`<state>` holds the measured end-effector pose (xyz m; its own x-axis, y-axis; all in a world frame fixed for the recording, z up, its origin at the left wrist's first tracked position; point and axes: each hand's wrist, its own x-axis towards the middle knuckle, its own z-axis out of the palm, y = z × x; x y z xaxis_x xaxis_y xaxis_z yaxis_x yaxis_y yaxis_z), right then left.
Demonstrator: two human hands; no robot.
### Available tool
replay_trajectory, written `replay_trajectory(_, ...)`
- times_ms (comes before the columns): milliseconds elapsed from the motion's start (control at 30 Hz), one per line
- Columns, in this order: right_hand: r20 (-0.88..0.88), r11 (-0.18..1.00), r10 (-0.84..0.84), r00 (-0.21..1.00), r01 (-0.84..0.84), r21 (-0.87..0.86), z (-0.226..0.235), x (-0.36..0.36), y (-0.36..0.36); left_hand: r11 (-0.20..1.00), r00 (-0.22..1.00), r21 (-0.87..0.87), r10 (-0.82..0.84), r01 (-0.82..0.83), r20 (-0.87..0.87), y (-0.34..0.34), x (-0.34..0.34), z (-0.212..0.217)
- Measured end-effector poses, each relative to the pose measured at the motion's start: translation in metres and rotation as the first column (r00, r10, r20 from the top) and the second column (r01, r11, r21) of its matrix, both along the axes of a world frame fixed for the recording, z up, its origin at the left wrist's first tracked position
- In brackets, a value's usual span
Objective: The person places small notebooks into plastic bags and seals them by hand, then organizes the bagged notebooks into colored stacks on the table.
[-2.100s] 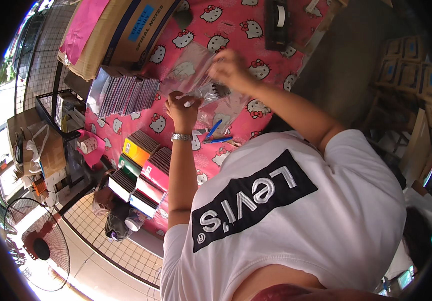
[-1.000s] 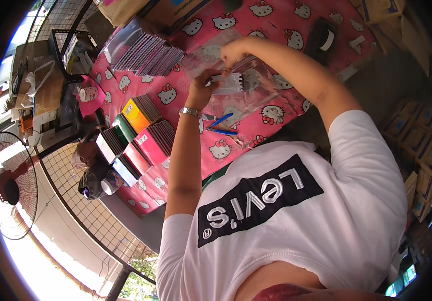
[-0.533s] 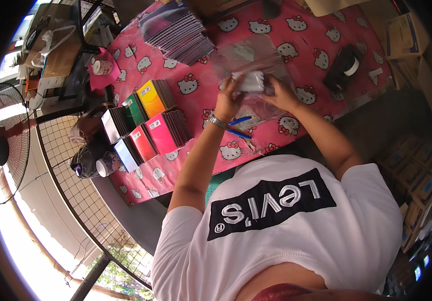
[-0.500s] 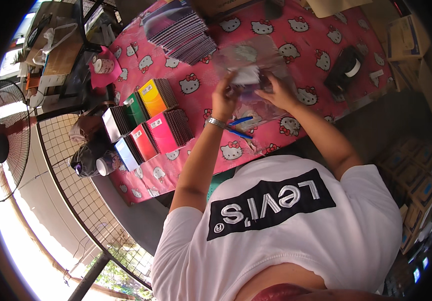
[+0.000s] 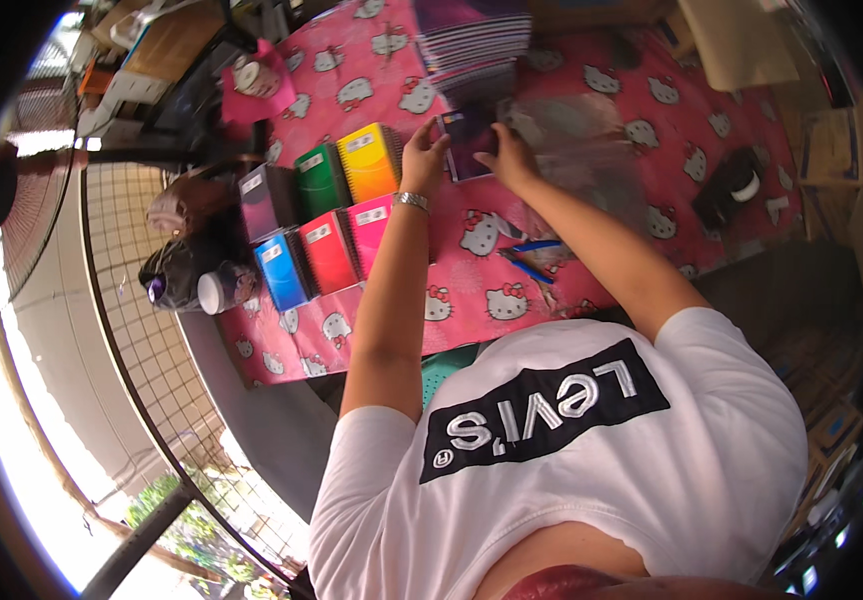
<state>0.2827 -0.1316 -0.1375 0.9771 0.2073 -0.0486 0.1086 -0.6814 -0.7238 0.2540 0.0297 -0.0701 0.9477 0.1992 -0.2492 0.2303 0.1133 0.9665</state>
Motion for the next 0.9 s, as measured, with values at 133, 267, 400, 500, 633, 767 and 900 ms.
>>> replay_trajectory(133, 0.474, 0.994, 0.005, 0.88, -0.056, 0.093, 0.052, -0.002, 0.037, 0.776, 0.891, 0.519, 0.117, -0.358, 0.439, 0.105, -0.036, 0.038)
replay_trajectory(267, 0.393, 0.893, 0.23, 0.89, -0.354, 0.278, 0.103, -0.012, 0.148, 0.144, 0.748, 0.793, 0.464, -0.591, 0.474, 0.265, -0.075, 0.062)
replay_trajectory(400, 0.233, 0.931, 0.299, 0.925, -0.23, -0.283, 0.092, 0.002, 0.235, 0.546, 0.864, 0.837, 0.44, -0.042, -0.244, 0.348, -0.101, 0.034)
replay_trajectory(500, 0.159, 0.865, 0.384, 0.909, -0.294, -0.406, 0.091, 0.001, 0.26, 0.395, 0.899, 0.909, 0.436, -0.136, -0.054, 0.348, -0.108, 0.022)
replay_trajectory(633, 0.335, 0.971, 0.185, 0.924, -0.118, -0.21, 0.082, -0.013, 0.278, -0.111, 0.886, 0.977, 0.412, -0.182, 0.211, 0.327, -0.107, 0.025)
replay_trajectory(767, -0.065, 0.837, 0.132, 0.989, -0.077, 0.542, 0.096, -0.008, 0.266, 0.623, 0.86, 0.665, 0.508, -0.412, 0.058, 0.341, -0.12, 0.05)
replay_trajectory(900, 0.077, 0.985, -0.051, 0.996, 0.038, 0.166, 0.061, 0.016, 0.194, 0.766, 0.759, 0.006, 0.635, -0.642, 0.145, 0.288, -0.109, 0.099)
